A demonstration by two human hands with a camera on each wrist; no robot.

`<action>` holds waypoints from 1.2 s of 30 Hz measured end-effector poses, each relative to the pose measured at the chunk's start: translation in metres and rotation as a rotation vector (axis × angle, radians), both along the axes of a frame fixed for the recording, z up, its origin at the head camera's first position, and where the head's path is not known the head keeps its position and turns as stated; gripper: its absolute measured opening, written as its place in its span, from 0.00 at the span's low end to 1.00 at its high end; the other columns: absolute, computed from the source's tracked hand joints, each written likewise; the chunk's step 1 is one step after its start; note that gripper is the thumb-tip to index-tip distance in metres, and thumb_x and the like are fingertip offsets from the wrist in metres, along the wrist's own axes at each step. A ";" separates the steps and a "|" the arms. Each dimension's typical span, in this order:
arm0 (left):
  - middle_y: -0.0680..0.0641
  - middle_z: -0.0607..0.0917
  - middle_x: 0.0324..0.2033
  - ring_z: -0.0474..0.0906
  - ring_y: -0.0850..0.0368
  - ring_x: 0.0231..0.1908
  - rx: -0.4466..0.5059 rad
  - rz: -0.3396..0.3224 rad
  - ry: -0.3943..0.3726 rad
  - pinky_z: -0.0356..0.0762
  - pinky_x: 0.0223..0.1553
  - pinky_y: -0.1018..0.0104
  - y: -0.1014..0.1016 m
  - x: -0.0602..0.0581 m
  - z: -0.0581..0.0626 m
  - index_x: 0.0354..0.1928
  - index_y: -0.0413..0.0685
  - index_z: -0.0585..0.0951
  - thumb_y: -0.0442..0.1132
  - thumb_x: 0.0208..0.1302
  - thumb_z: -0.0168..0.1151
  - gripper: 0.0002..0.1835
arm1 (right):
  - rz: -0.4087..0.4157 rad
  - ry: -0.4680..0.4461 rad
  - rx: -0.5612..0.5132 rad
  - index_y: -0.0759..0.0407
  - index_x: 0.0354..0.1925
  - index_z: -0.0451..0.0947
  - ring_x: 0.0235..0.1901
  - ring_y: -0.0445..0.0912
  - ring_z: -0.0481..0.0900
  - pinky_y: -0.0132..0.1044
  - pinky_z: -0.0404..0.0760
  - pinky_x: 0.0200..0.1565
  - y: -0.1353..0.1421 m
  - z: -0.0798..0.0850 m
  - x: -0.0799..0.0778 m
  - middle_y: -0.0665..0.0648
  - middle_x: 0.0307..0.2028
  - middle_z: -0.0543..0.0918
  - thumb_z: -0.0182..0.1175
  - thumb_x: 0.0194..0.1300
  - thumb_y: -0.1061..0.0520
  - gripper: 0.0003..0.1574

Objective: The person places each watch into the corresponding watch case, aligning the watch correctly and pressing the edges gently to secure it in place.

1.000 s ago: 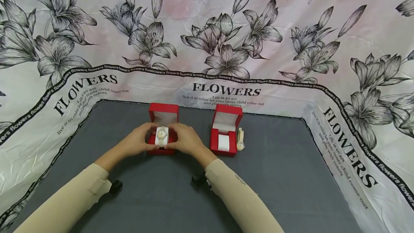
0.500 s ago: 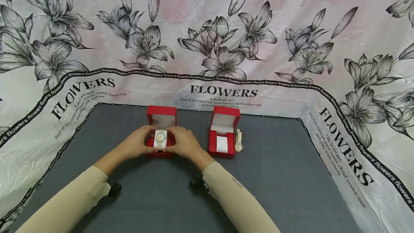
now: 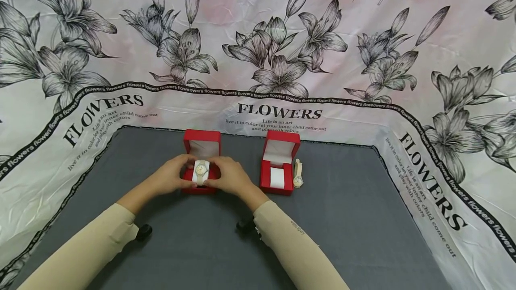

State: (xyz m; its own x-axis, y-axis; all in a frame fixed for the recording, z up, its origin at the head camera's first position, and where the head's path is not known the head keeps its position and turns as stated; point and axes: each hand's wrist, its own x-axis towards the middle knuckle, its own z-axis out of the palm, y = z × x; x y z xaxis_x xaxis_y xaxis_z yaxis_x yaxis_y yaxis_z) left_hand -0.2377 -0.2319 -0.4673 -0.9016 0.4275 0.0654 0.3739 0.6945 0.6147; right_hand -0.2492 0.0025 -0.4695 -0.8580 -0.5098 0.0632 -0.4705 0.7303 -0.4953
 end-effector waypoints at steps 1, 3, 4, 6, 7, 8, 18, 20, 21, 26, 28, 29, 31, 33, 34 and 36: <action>0.41 0.80 0.55 0.77 0.47 0.54 -0.001 -0.010 0.005 0.75 0.59 0.44 0.000 0.000 0.000 0.65 0.38 0.73 0.44 0.53 0.81 0.40 | -0.007 0.000 -0.003 0.44 0.69 0.73 0.63 0.44 0.74 0.55 0.71 0.65 0.000 0.000 0.001 0.46 0.64 0.79 0.73 0.61 0.40 0.41; 0.42 0.80 0.55 0.77 0.47 0.54 -0.010 -0.029 0.019 0.75 0.59 0.44 -0.001 0.000 0.000 0.65 0.39 0.73 0.44 0.53 0.81 0.40 | -0.020 0.005 -0.009 0.43 0.69 0.74 0.63 0.43 0.74 0.54 0.70 0.65 0.001 -0.002 0.001 0.46 0.64 0.79 0.74 0.60 0.40 0.41; 0.42 0.80 0.55 0.77 0.47 0.54 -0.014 -0.039 0.025 0.75 0.59 0.44 -0.001 0.000 0.000 0.65 0.39 0.73 0.44 0.53 0.81 0.39 | -0.023 0.013 -0.010 0.43 0.68 0.75 0.63 0.43 0.74 0.54 0.70 0.64 0.001 -0.002 0.002 0.46 0.63 0.80 0.74 0.59 0.40 0.41; 0.43 0.81 0.54 0.77 0.48 0.54 -0.023 -0.056 0.042 0.75 0.59 0.44 -0.001 -0.001 -0.002 0.64 0.40 0.74 0.44 0.55 0.80 0.38 | -0.027 0.031 -0.001 0.44 0.67 0.76 0.62 0.43 0.75 0.53 0.70 0.63 0.002 -0.002 0.003 0.46 0.62 0.81 0.75 0.58 0.40 0.40; 0.44 0.81 0.54 0.77 0.49 0.54 -0.025 -0.057 0.038 0.76 0.59 0.45 -0.001 -0.001 -0.003 0.64 0.40 0.74 0.44 0.55 0.80 0.37 | -0.027 0.037 0.002 0.44 0.66 0.77 0.62 0.44 0.75 0.53 0.70 0.63 0.002 -0.002 0.003 0.46 0.62 0.81 0.75 0.58 0.40 0.40; 0.44 0.81 0.53 0.77 0.49 0.53 -0.031 -0.061 0.041 0.76 0.59 0.45 -0.001 -0.001 -0.004 0.64 0.41 0.75 0.44 0.55 0.79 0.36 | -0.026 0.041 0.009 0.44 0.66 0.77 0.62 0.44 0.75 0.53 0.70 0.62 0.002 -0.002 0.004 0.46 0.61 0.81 0.76 0.58 0.40 0.40; 0.42 0.81 0.52 0.77 0.48 0.51 -0.010 -0.053 0.058 0.77 0.56 0.45 -0.001 -0.001 -0.009 0.63 0.38 0.75 0.41 0.56 0.77 0.35 | -0.046 0.069 0.001 0.46 0.69 0.73 0.65 0.46 0.74 0.56 0.71 0.66 -0.002 -0.005 0.006 0.49 0.65 0.79 0.77 0.57 0.41 0.45; 0.42 0.81 0.53 0.77 0.48 0.52 -0.014 -0.058 0.067 0.77 0.57 0.45 -0.001 0.000 -0.009 0.64 0.38 0.75 0.41 0.56 0.77 0.34 | -0.053 0.100 0.004 0.47 0.68 0.73 0.64 0.45 0.76 0.56 0.72 0.65 -0.003 -0.006 0.007 0.49 0.64 0.79 0.77 0.57 0.41 0.45; 0.41 0.81 0.54 0.77 0.47 0.53 -0.018 -0.060 0.078 0.77 0.58 0.44 -0.001 0.001 -0.009 0.64 0.38 0.75 0.41 0.57 0.77 0.34 | -0.055 0.111 0.009 0.47 0.67 0.74 0.63 0.45 0.76 0.56 0.72 0.65 -0.003 -0.007 0.007 0.49 0.63 0.80 0.77 0.57 0.41 0.44; 0.38 0.79 0.59 0.77 0.44 0.57 -0.019 -0.056 0.123 0.76 0.59 0.43 0.000 0.006 -0.008 0.65 0.38 0.75 0.39 0.58 0.76 0.34 | -0.059 0.118 0.019 0.46 0.66 0.77 0.63 0.44 0.76 0.55 0.73 0.63 -0.001 -0.009 0.010 0.47 0.61 0.81 0.75 0.59 0.41 0.39; 0.38 0.79 0.59 0.77 0.44 0.56 -0.011 -0.052 0.126 0.77 0.59 0.42 0.001 0.008 -0.007 0.65 0.38 0.75 0.38 0.59 0.76 0.33 | -0.057 0.116 0.012 0.47 0.66 0.77 0.63 0.45 0.76 0.56 0.73 0.64 -0.001 -0.009 0.010 0.48 0.62 0.81 0.75 0.60 0.41 0.39; 0.38 0.79 0.59 0.77 0.44 0.56 -0.007 -0.049 0.127 0.77 0.58 0.42 0.001 0.009 -0.006 0.65 0.38 0.75 0.38 0.59 0.76 0.33 | -0.056 0.116 0.013 0.47 0.66 0.76 0.63 0.45 0.76 0.56 0.73 0.63 -0.001 -0.009 0.010 0.48 0.62 0.81 0.75 0.60 0.41 0.39; 0.37 0.79 0.59 0.77 0.43 0.56 -0.008 -0.047 0.125 0.77 0.59 0.42 0.002 0.010 -0.005 0.65 0.37 0.75 0.38 0.59 0.75 0.33 | -0.054 0.112 0.015 0.47 0.67 0.76 0.64 0.46 0.75 0.56 0.73 0.64 -0.001 -0.009 0.010 0.48 0.63 0.80 0.74 0.61 0.41 0.38; 0.36 0.79 0.60 0.76 0.42 0.57 -0.022 -0.049 0.121 0.76 0.60 0.41 0.001 0.009 -0.003 0.65 0.37 0.75 0.39 0.59 0.75 0.33 | -0.052 0.096 0.020 0.47 0.67 0.76 0.65 0.46 0.74 0.56 0.73 0.64 -0.002 -0.007 0.010 0.49 0.64 0.80 0.73 0.62 0.42 0.38; 0.36 0.79 0.60 0.76 0.41 0.58 -0.031 -0.049 0.117 0.75 0.60 0.41 0.000 0.008 -0.002 0.65 0.37 0.75 0.39 0.59 0.75 0.33 | -0.046 0.089 0.027 0.47 0.68 0.75 0.65 0.46 0.74 0.56 0.73 0.64 -0.003 -0.007 0.010 0.49 0.64 0.79 0.73 0.62 0.42 0.38; 0.36 0.80 0.59 0.75 0.41 0.59 -0.056 -0.046 0.111 0.74 0.61 0.40 -0.001 0.007 0.000 0.65 0.36 0.76 0.39 0.58 0.76 0.34 | -0.029 0.078 0.034 0.47 0.69 0.74 0.67 0.47 0.72 0.56 0.72 0.65 -0.005 -0.006 0.009 0.50 0.66 0.78 0.71 0.64 0.42 0.38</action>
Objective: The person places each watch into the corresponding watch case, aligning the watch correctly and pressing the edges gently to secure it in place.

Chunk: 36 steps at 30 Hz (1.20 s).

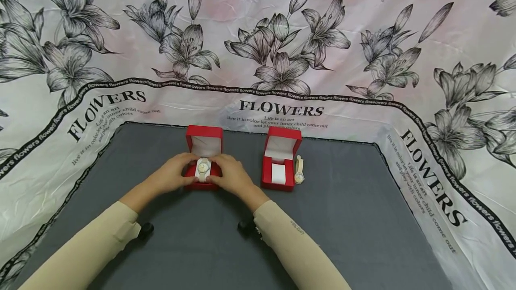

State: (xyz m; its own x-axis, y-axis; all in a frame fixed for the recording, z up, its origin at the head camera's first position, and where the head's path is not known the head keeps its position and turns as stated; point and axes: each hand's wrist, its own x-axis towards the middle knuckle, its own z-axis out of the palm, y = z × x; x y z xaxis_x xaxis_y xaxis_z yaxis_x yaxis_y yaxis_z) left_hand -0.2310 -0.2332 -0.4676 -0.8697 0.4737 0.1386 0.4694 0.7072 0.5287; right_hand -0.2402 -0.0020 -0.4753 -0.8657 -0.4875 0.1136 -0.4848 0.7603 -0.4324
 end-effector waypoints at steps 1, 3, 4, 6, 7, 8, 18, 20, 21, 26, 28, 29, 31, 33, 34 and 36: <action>0.36 0.80 0.59 0.75 0.41 0.59 -0.011 0.004 -0.005 0.74 0.62 0.40 -0.001 -0.001 0.000 0.65 0.36 0.76 0.39 0.58 0.76 0.34 | 0.008 -0.004 0.005 0.47 0.70 0.74 0.68 0.47 0.71 0.56 0.72 0.65 -0.001 0.000 0.000 0.50 0.66 0.77 0.70 0.65 0.42 0.38; 0.36 0.80 0.59 0.75 0.40 0.60 -0.024 0.005 -0.020 0.73 0.62 0.39 -0.001 -0.002 0.002 0.65 0.35 0.76 0.39 0.59 0.76 0.34 | 0.019 0.000 0.020 0.47 0.70 0.73 0.69 0.48 0.70 0.57 0.72 0.65 -0.002 0.001 0.001 0.50 0.67 0.77 0.69 0.66 0.42 0.38; 0.36 0.80 0.59 0.75 0.40 0.60 -0.026 0.004 -0.029 0.73 0.62 0.39 -0.001 -0.002 0.003 0.65 0.35 0.76 0.40 0.59 0.76 0.34 | 0.022 0.002 0.026 0.47 0.71 0.72 0.69 0.48 0.70 0.57 0.72 0.65 -0.003 0.000 0.001 0.50 0.67 0.76 0.69 0.67 0.42 0.38; 0.36 0.79 0.59 0.75 0.39 0.60 -0.032 -0.005 -0.037 0.72 0.63 0.39 0.001 -0.003 0.003 0.65 0.35 0.75 0.41 0.60 0.76 0.34 | 0.020 0.000 0.031 0.48 0.71 0.72 0.69 0.48 0.69 0.57 0.72 0.65 -0.002 0.000 0.002 0.50 0.67 0.76 0.69 0.67 0.43 0.38; 0.35 0.79 0.59 0.74 0.39 0.61 -0.032 -0.009 -0.038 0.72 0.63 0.39 0.002 -0.004 0.004 0.65 0.35 0.75 0.41 0.60 0.75 0.34 | 0.018 0.001 0.033 0.48 0.71 0.72 0.69 0.48 0.69 0.56 0.72 0.65 -0.002 0.000 0.001 0.50 0.68 0.76 0.69 0.67 0.44 0.37; 0.35 0.79 0.60 0.74 0.38 0.61 -0.031 -0.012 -0.036 0.71 0.63 0.38 0.003 -0.004 0.005 0.65 0.34 0.75 0.41 0.60 0.75 0.34 | 0.019 -0.001 0.031 0.48 0.71 0.72 0.70 0.48 0.68 0.56 0.72 0.65 -0.002 -0.001 0.000 0.50 0.68 0.76 0.69 0.67 0.44 0.37; 0.38 0.80 0.58 0.78 0.42 0.57 0.036 0.064 -0.100 0.76 0.58 0.41 -0.010 0.003 0.010 0.68 0.39 0.73 0.41 0.61 0.75 0.35 | 0.079 -0.049 -0.183 0.55 0.70 0.72 0.65 0.46 0.74 0.43 0.73 0.67 0.015 0.006 -0.003 0.54 0.66 0.77 0.68 0.68 0.51 0.35; 0.38 0.80 0.59 0.77 0.41 0.57 0.050 0.081 -0.122 0.77 0.56 0.42 -0.015 0.004 0.016 0.68 0.41 0.74 0.42 0.63 0.74 0.34 | 0.081 -0.052 -0.231 0.56 0.70 0.72 0.64 0.47 0.76 0.44 0.75 0.66 0.021 0.010 -0.005 0.55 0.65 0.78 0.68 0.69 0.51 0.35; 0.37 0.80 0.59 0.77 0.41 0.57 0.054 0.085 -0.131 0.77 0.55 0.41 -0.017 0.003 0.019 0.69 0.41 0.74 0.42 0.64 0.73 0.34 | 0.077 -0.048 -0.251 0.57 0.70 0.73 0.63 0.48 0.76 0.44 0.75 0.65 0.024 0.012 -0.006 0.55 0.65 0.78 0.67 0.69 0.51 0.34; 0.38 0.78 0.64 0.75 0.40 0.62 0.042 0.109 -0.152 0.75 0.57 0.41 -0.028 -0.001 0.032 0.71 0.42 0.72 0.43 0.66 0.71 0.34 | 0.041 -0.033 -0.306 0.56 0.69 0.74 0.62 0.48 0.78 0.45 0.76 0.64 0.042 0.020 -0.013 0.55 0.62 0.80 0.66 0.70 0.49 0.33; 0.38 0.77 0.64 0.74 0.40 0.63 0.032 0.121 -0.152 0.74 0.58 0.40 -0.033 -0.005 0.036 0.72 0.42 0.71 0.44 0.66 0.71 0.35 | 0.022 -0.028 -0.314 0.54 0.69 0.73 0.62 0.47 0.78 0.45 0.76 0.64 0.049 0.023 -0.016 0.54 0.62 0.80 0.66 0.70 0.49 0.33; 0.38 0.77 0.65 0.74 0.40 0.63 0.030 0.131 -0.154 0.74 0.59 0.40 -0.036 -0.006 0.038 0.72 0.42 0.71 0.44 0.66 0.71 0.35 | 0.011 -0.024 -0.317 0.53 0.70 0.73 0.62 0.46 0.78 0.44 0.77 0.64 0.051 0.024 -0.018 0.53 0.62 0.80 0.67 0.70 0.49 0.33; 0.38 0.77 0.65 0.73 0.40 0.63 0.032 0.147 -0.151 0.73 0.60 0.40 -0.040 -0.010 0.041 0.72 0.41 0.70 0.44 0.66 0.71 0.36 | -0.006 -0.017 -0.332 0.53 0.70 0.73 0.62 0.46 0.78 0.44 0.77 0.63 0.055 0.027 -0.022 0.53 0.62 0.81 0.67 0.70 0.50 0.33; 0.38 0.76 0.65 0.73 0.39 0.63 0.045 0.161 -0.153 0.72 0.60 0.39 -0.045 -0.014 0.044 0.73 0.42 0.69 0.44 0.66 0.71 0.36 | -0.019 -0.015 -0.354 0.52 0.70 0.73 0.62 0.46 0.78 0.44 0.77 0.63 0.056 0.030 -0.027 0.52 0.62 0.81 0.67 0.70 0.49 0.33; 0.39 0.76 0.66 0.72 0.40 0.64 0.054 0.168 -0.159 0.72 0.61 0.39 -0.046 -0.016 0.045 0.73 0.43 0.69 0.44 0.67 0.71 0.36 | -0.022 -0.020 -0.366 0.52 0.70 0.73 0.62 0.46 0.78 0.44 0.77 0.63 0.055 0.031 -0.029 0.52 0.62 0.81 0.67 0.70 0.49 0.33; 0.39 0.75 0.67 0.71 0.40 0.65 0.074 0.176 -0.174 0.71 0.63 0.39 -0.049 -0.020 0.046 0.74 0.44 0.68 0.45 0.67 0.70 0.36 | -0.028 -0.047 -0.386 0.51 0.71 0.72 0.62 0.47 0.78 0.45 0.78 0.62 0.053 0.032 -0.032 0.52 0.63 0.81 0.67 0.70 0.48 0.34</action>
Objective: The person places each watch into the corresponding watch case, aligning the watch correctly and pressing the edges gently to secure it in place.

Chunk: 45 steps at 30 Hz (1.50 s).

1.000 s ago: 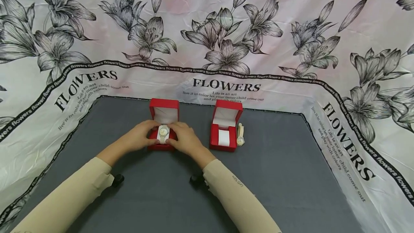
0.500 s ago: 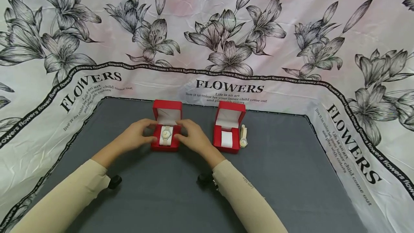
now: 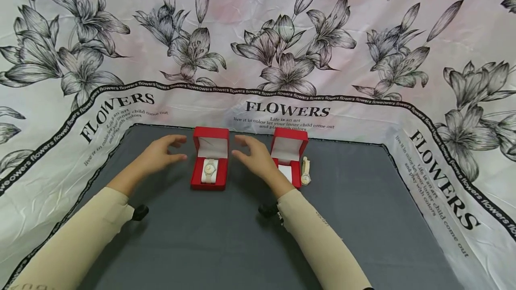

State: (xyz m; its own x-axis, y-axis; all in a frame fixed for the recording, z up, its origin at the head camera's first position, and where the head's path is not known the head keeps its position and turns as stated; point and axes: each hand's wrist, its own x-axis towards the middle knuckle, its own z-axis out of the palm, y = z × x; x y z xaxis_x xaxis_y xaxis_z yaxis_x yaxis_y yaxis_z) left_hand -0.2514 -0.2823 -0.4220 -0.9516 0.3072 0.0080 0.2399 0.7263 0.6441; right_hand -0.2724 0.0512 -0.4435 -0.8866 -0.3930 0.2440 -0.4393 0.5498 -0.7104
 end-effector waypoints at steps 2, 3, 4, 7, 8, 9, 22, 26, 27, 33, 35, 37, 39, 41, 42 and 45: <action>0.40 0.75 0.68 0.70 0.40 0.67 0.023 0.003 -0.016 0.70 0.64 0.40 -0.001 -0.004 -0.001 0.75 0.45 0.67 0.47 0.68 0.69 0.37 | 0.007 -0.035 -0.019 0.52 0.71 0.72 0.62 0.49 0.79 0.47 0.78 0.62 -0.003 0.001 -0.003 0.52 0.63 0.80 0.67 0.70 0.48 0.35; 0.40 0.75 0.68 0.70 0.40 0.67 0.033 0.004 -0.023 0.70 0.64 0.40 -0.001 -0.006 -0.001 0.75 0.46 0.66 0.48 0.69 0.69 0.38 | 0.009 -0.051 -0.026 0.52 0.71 0.71 0.62 0.49 0.79 0.47 0.79 0.61 -0.004 0.001 -0.004 0.52 0.64 0.80 0.67 0.70 0.47 0.35; 0.40 0.74 0.69 0.70 0.40 0.67 0.046 0.004 -0.029 0.69 0.65 0.40 -0.001 -0.008 -0.002 0.76 0.46 0.66 0.48 0.69 0.69 0.38 | 0.011 -0.066 -0.033 0.52 0.71 0.71 0.61 0.50 0.79 0.48 0.79 0.60 -0.006 0.001 -0.005 0.53 0.64 0.80 0.67 0.70 0.47 0.36; 0.40 0.75 0.68 0.70 0.40 0.68 0.071 0.006 -0.034 0.68 0.66 0.40 0.001 -0.013 -0.003 0.76 0.48 0.65 0.49 0.70 0.67 0.38 | 0.007 -0.099 -0.052 0.52 0.71 0.72 0.62 0.52 0.79 0.49 0.80 0.59 -0.011 0.001 -0.009 0.53 0.64 0.81 0.67 0.70 0.47 0.35; 0.40 0.75 0.68 0.70 0.40 0.67 0.078 0.008 -0.036 0.68 0.65 0.40 0.001 -0.015 -0.003 0.77 0.48 0.65 0.49 0.70 0.67 0.38 | 0.002 -0.108 -0.053 0.51 0.71 0.72 0.62 0.52 0.78 0.49 0.80 0.58 -0.012 0.000 -0.010 0.53 0.64 0.81 0.67 0.70 0.46 0.35; 0.40 0.75 0.68 0.70 0.40 0.67 0.081 0.009 -0.036 0.69 0.65 0.40 0.002 -0.017 -0.004 0.76 0.49 0.65 0.49 0.70 0.67 0.38 | -0.003 -0.119 -0.056 0.51 0.70 0.72 0.62 0.52 0.78 0.49 0.80 0.58 -0.013 0.000 -0.011 0.52 0.64 0.81 0.67 0.70 0.45 0.35; 0.38 0.75 0.68 0.70 0.39 0.68 0.108 0.028 -0.098 0.73 0.62 0.40 0.011 -0.027 0.002 0.77 0.47 0.64 0.57 0.69 0.65 0.41 | 0.001 -0.280 -0.101 0.52 0.73 0.69 0.66 0.48 0.76 0.48 0.78 0.62 -0.017 0.007 -0.016 0.53 0.65 0.79 0.63 0.70 0.36 0.42; 0.38 0.76 0.67 0.70 0.40 0.68 0.141 0.043 -0.098 0.72 0.64 0.40 0.019 -0.029 0.007 0.77 0.49 0.65 0.59 0.71 0.62 0.39 | -0.009 -0.278 -0.102 0.50 0.73 0.70 0.66 0.48 0.76 0.48 0.78 0.62 -0.018 0.012 -0.017 0.53 0.66 0.79 0.63 0.69 0.36 0.41; 0.38 0.76 0.67 0.70 0.39 0.68 0.144 0.047 -0.094 0.72 0.64 0.40 0.021 -0.030 0.008 0.76 0.48 0.65 0.58 0.72 0.61 0.38 | -0.011 -0.275 -0.102 0.50 0.73 0.70 0.66 0.48 0.76 0.48 0.78 0.62 -0.019 0.013 -0.017 0.53 0.66 0.79 0.63 0.69 0.35 0.41; 0.35 0.74 0.68 0.70 0.38 0.68 0.130 0.067 -0.083 0.69 0.67 0.39 0.029 -0.030 0.008 0.75 0.43 0.66 0.61 0.74 0.56 0.39 | -0.027 -0.251 -0.086 0.52 0.72 0.71 0.67 0.49 0.75 0.48 0.77 0.63 -0.024 0.017 -0.018 0.54 0.68 0.77 0.60 0.70 0.33 0.41; 0.35 0.75 0.67 0.70 0.38 0.67 0.128 0.070 -0.080 0.69 0.66 0.40 0.031 -0.030 0.006 0.74 0.42 0.66 0.62 0.75 0.54 0.38 | -0.031 -0.252 -0.080 0.51 0.72 0.72 0.67 0.49 0.75 0.49 0.76 0.64 -0.024 0.018 -0.018 0.53 0.69 0.76 0.59 0.71 0.33 0.40; 0.35 0.75 0.67 0.71 0.38 0.67 0.130 0.075 -0.074 0.69 0.66 0.40 0.034 -0.029 0.004 0.73 0.42 0.68 0.64 0.75 0.52 0.38 | -0.041 -0.253 -0.076 0.51 0.72 0.72 0.67 0.49 0.74 0.49 0.76 0.64 -0.024 0.017 -0.017 0.53 0.69 0.76 0.59 0.72 0.34 0.39; 0.35 0.75 0.66 0.71 0.38 0.66 0.133 0.078 -0.072 0.69 0.66 0.40 0.035 -0.028 0.003 0.73 0.42 0.68 0.65 0.75 0.52 0.39 | -0.051 -0.250 -0.076 0.51 0.71 0.72 0.67 0.49 0.74 0.49 0.76 0.64 -0.025 0.017 -0.017 0.53 0.69 0.75 0.59 0.72 0.35 0.38; 0.36 0.75 0.67 0.70 0.39 0.67 0.133 0.090 -0.074 0.68 0.67 0.39 0.036 -0.028 0.002 0.73 0.43 0.68 0.66 0.74 0.51 0.39 | -0.062 -0.248 -0.083 0.51 0.71 0.73 0.67 0.49 0.75 0.49 0.77 0.63 -0.025 0.016 -0.017 0.52 0.69 0.76 0.59 0.73 0.34 0.37; 0.36 0.75 0.67 0.70 0.38 0.68 0.132 0.097 -0.074 0.68 0.67 0.39 0.036 -0.027 0.002 0.73 0.43 0.68 0.66 0.74 0.51 0.40 | -0.066 -0.247 -0.091 0.51 0.70 0.73 0.66 0.49 0.75 0.49 0.77 0.63 -0.026 0.017 -0.017 0.52 0.68 0.76 0.59 0.73 0.34 0.37; 0.36 0.74 0.68 0.69 0.38 0.69 0.137 0.122 -0.082 0.68 0.67 0.39 0.035 -0.025 0.004 0.73 0.43 0.69 0.67 0.73 0.53 0.40 | -0.069 -0.248 -0.110 0.51 0.69 0.75 0.65 0.48 0.76 0.49 0.77 0.62 -0.029 0.018 -0.016 0.52 0.67 0.77 0.60 0.72 0.35 0.36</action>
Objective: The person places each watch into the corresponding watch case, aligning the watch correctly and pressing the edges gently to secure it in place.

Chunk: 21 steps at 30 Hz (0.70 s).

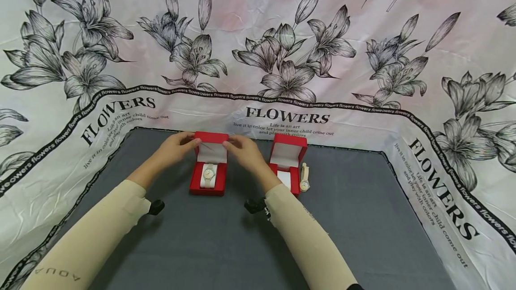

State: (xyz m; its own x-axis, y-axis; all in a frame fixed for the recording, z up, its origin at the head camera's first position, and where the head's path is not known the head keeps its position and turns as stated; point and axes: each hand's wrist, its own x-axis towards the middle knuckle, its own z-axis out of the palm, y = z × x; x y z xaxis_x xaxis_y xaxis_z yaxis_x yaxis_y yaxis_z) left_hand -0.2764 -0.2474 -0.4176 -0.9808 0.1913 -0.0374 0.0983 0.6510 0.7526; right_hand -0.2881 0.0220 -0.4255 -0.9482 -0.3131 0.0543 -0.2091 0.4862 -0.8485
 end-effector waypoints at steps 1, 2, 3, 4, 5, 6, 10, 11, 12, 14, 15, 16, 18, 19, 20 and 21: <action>0.36 0.74 0.68 0.69 0.38 0.69 0.002 0.007 -0.006 0.68 0.67 0.39 0.000 0.001 0.001 0.73 0.43 0.69 0.67 0.72 0.53 0.40 | -0.001 -0.001 -0.007 0.52 0.69 0.75 0.65 0.49 0.76 0.48 0.77 0.62 0.000 0.000 0.001 0.53 0.67 0.77 0.60 0.72 0.35 0.36; 0.36 0.74 0.68 0.69 0.38 0.69 0.011 0.014 -0.016 0.68 0.67 0.39 0.001 0.002 0.003 0.73 0.44 0.70 0.66 0.72 0.55 0.40 | -0.003 0.002 -0.009 0.52 0.68 0.76 0.64 0.48 0.77 0.48 0.78 0.62 -0.001 -0.001 0.001 0.53 0.66 0.78 0.61 0.72 0.36 0.35; 0.36 0.74 0.68 0.69 0.39 0.68 0.023 0.020 -0.025 0.68 0.67 0.39 0.001 0.003 0.004 0.72 0.44 0.70 0.66 0.72 0.56 0.39 | -0.007 0.007 -0.006 0.52 0.68 0.76 0.64 0.48 0.77 0.48 0.78 0.61 -0.001 -0.001 0.001 0.53 0.66 0.79 0.61 0.71 0.36 0.35; 0.36 0.74 0.68 0.69 0.39 0.68 0.033 0.023 -0.032 0.68 0.67 0.39 0.001 0.004 0.005 0.73 0.44 0.70 0.65 0.71 0.57 0.39 | -0.009 0.010 -0.006 0.52 0.67 0.77 0.63 0.48 0.78 0.48 0.78 0.61 -0.001 -0.002 0.001 0.53 0.65 0.79 0.61 0.71 0.36 0.34; 0.36 0.74 0.68 0.69 0.39 0.68 0.043 0.026 -0.042 0.68 0.67 0.40 0.001 0.005 0.007 0.73 0.44 0.70 0.64 0.71 0.58 0.39 | -0.013 0.015 -0.003 0.52 0.66 0.77 0.63 0.48 0.78 0.48 0.78 0.61 0.000 -0.002 0.001 0.53 0.64 0.80 0.62 0.71 0.36 0.34; 0.36 0.74 0.69 0.69 0.39 0.68 0.051 0.026 -0.048 0.68 0.67 0.40 0.002 0.006 0.008 0.73 0.43 0.70 0.64 0.71 0.59 0.40 | -0.017 0.018 0.002 0.51 0.66 0.78 0.62 0.48 0.79 0.48 0.78 0.61 0.000 -0.002 0.001 0.53 0.64 0.80 0.62 0.71 0.36 0.34; 0.36 0.73 0.69 0.69 0.39 0.68 0.076 0.030 -0.067 0.69 0.66 0.40 0.001 0.009 0.011 0.74 0.42 0.69 0.61 0.71 0.61 0.39 | -0.018 0.019 -0.004 0.52 0.66 0.78 0.62 0.47 0.79 0.48 0.78 0.61 0.000 0.000 0.003 0.53 0.63 0.82 0.63 0.70 0.37 0.33; 0.36 0.73 0.69 0.69 0.39 0.67 0.084 0.034 -0.074 0.70 0.65 0.40 0.001 0.009 0.012 0.73 0.42 0.69 0.60 0.70 0.62 0.39 | -0.016 0.016 -0.005 0.52 0.66 0.78 0.62 0.47 0.80 0.48 0.79 0.61 0.000 0.000 0.003 0.53 0.62 0.82 0.64 0.70 0.37 0.34; 0.37 0.73 0.69 0.70 0.39 0.67 0.088 0.036 -0.079 0.71 0.65 0.40 0.000 0.009 0.011 0.74 0.42 0.70 0.60 0.70 0.62 0.39 | -0.015 0.013 -0.005 0.53 0.66 0.78 0.62 0.47 0.80 0.48 0.79 0.61 0.000 0.001 0.004 0.53 0.62 0.82 0.64 0.70 0.38 0.34; 0.37 0.74 0.69 0.70 0.40 0.66 0.100 0.043 -0.093 0.71 0.65 0.40 -0.001 0.010 0.011 0.74 0.43 0.70 0.61 0.69 0.64 0.40 | -0.017 0.009 -0.004 0.53 0.65 0.79 0.61 0.48 0.81 0.47 0.79 0.60 0.000 0.002 0.006 0.53 0.61 0.83 0.65 0.69 0.39 0.33; 0.38 0.74 0.69 0.70 0.40 0.66 0.105 0.046 -0.101 0.71 0.65 0.40 -0.001 0.011 0.011 0.74 0.43 0.70 0.61 0.68 0.65 0.41 | -0.019 0.009 0.000 0.54 0.65 0.79 0.60 0.48 0.81 0.47 0.80 0.60 0.000 0.003 0.007 0.54 0.60 0.84 0.65 0.69 0.39 0.33; 0.38 0.74 0.69 0.70 0.40 0.67 0.110 0.047 -0.109 0.70 0.66 0.40 -0.002 0.012 0.010 0.74 0.43 0.70 0.62 0.67 0.65 0.42 | -0.022 0.010 0.003 0.54 0.65 0.79 0.59 0.48 0.81 0.47 0.80 0.59 0.000 0.003 0.008 0.54 0.59 0.84 0.66 0.69 0.40 0.33; 0.39 0.73 0.70 0.69 0.41 0.68 0.113 0.052 -0.127 0.69 0.67 0.40 -0.002 0.013 0.010 0.75 0.45 0.70 0.64 0.65 0.66 0.44 | -0.028 0.009 0.009 0.54 0.64 0.80 0.58 0.47 0.82 0.47 0.81 0.58 0.000 0.003 0.010 0.54 0.58 0.85 0.66 0.69 0.41 0.32; 0.39 0.73 0.70 0.69 0.41 0.68 0.109 0.053 -0.135 0.69 0.67 0.40 -0.002 0.014 0.011 0.75 0.45 0.69 0.64 0.64 0.67 0.44 | -0.030 0.007 0.008 0.54 0.64 0.80 0.58 0.47 0.82 0.46 0.81 0.58 0.000 0.003 0.011 0.53 0.58 0.85 0.67 0.68 0.41 0.32; 0.39 0.73 0.71 0.69 0.41 0.69 0.103 0.053 -0.140 0.69 0.67 0.40 -0.001 0.015 0.011 0.75 0.46 0.69 0.64 0.64 0.67 0.45 | -0.032 0.004 0.006 0.54 0.64 0.80 0.58 0.46 0.83 0.46 0.81 0.58 0.000 0.003 0.012 0.53 0.58 0.86 0.67 0.68 0.42 0.32; 0.39 0.73 0.71 0.68 0.40 0.69 0.096 0.052 -0.144 0.69 0.67 0.40 -0.001 0.016 0.012 0.75 0.46 0.69 0.64 0.64 0.67 0.45 | -0.032 0.001 0.001 0.53 0.64 0.80 0.57 0.46 0.83 0.46 0.81 0.57 0.000 0.003 0.014 0.52 0.57 0.86 0.68 0.68 0.42 0.31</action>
State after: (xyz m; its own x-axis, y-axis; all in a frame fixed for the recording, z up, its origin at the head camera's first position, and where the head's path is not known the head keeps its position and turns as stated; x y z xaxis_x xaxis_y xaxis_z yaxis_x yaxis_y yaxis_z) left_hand -0.2601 -0.2484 -0.4057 -0.9754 0.1500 -0.1618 -0.0465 0.5771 0.8154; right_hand -0.2744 0.0216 -0.4229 -0.9578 -0.2822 0.0546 -0.1937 0.4937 -0.8478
